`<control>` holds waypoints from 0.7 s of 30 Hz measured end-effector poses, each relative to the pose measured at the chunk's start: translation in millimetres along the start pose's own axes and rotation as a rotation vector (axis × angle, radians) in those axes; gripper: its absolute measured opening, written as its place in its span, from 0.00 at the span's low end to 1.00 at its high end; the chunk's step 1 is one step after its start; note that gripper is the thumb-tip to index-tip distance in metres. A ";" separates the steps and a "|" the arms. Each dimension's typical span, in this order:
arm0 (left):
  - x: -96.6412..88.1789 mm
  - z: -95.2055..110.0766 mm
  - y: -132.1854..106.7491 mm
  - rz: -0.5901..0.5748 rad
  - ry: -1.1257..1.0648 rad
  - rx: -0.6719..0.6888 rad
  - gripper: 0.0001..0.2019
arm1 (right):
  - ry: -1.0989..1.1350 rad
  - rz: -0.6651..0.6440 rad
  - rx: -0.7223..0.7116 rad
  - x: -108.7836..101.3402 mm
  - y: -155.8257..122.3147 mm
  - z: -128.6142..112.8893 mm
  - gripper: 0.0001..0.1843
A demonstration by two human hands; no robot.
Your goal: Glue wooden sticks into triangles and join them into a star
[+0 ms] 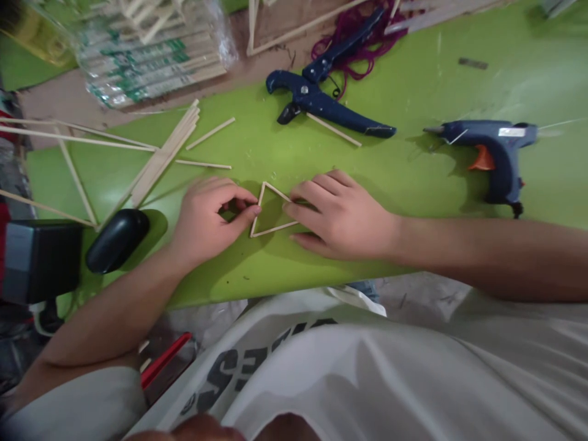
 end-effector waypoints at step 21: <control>-3.9 -1.8 3.2 -0.148 0.003 0.066 0.02 | -0.013 0.005 0.040 3.5 0.8 1.8 0.13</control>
Point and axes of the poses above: each hand's wrist, its own y-axis towards the middle knuckle, its own x-axis out of the palm, z = x × y, the point moved 9 cm from there along y, towards the middle knuckle, and after that the axes turned 6 degrees about x, right-handed, at the moved point
